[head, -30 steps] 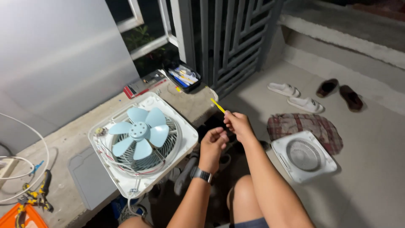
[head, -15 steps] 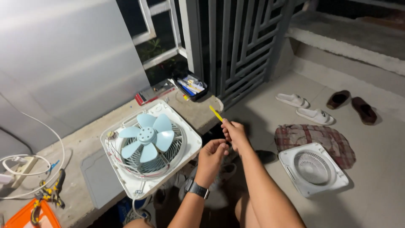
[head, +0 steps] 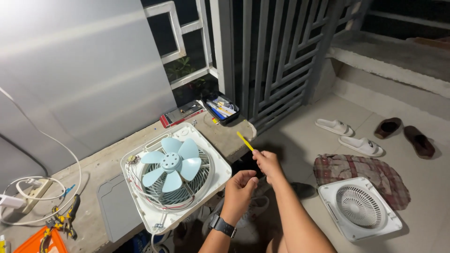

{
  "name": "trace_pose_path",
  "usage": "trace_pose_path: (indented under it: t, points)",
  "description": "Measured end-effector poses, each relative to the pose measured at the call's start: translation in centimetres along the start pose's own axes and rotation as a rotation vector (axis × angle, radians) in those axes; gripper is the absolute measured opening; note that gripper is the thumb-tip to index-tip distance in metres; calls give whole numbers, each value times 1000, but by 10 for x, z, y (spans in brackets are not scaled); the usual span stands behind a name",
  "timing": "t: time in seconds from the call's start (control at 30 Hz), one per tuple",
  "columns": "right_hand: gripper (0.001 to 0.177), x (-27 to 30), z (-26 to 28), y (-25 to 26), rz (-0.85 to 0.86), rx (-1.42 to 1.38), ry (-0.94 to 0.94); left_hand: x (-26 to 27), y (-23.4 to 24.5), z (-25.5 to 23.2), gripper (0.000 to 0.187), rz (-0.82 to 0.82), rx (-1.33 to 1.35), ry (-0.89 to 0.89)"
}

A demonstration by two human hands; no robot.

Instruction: Disassembling a portable fan and cleaning the internal blades and housing using a small brush.

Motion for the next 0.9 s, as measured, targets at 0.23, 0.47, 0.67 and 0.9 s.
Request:
trace_pose_path:
  t: [0.23, 0.47, 0.67, 0.9]
  points:
    - [34, 3, 11, 3, -71, 175, 163, 17, 20, -28, 61, -5, -118, -149]
    - [14, 52, 28, -4, 262, -319, 312, 44, 81, -63, 20, -306, -352, -565]
    - [16, 93, 50, -33, 508, -360, 359, 54, 123, -89, 58, -407, -466, -761]
    - [20, 84, 49, -62, 523, -395, 389, 30, 156, -95, 40, -476, -433, -856]
Point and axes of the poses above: each hand's wrist, its own x-axis away from the middle knuckle, its own y-axis out of the back of the hand, z = x × y, the point moved 7 cm from there along -x, towards the middle knuckle, and after that the axes turned 1 degree about -x, right-handed, at the moved point
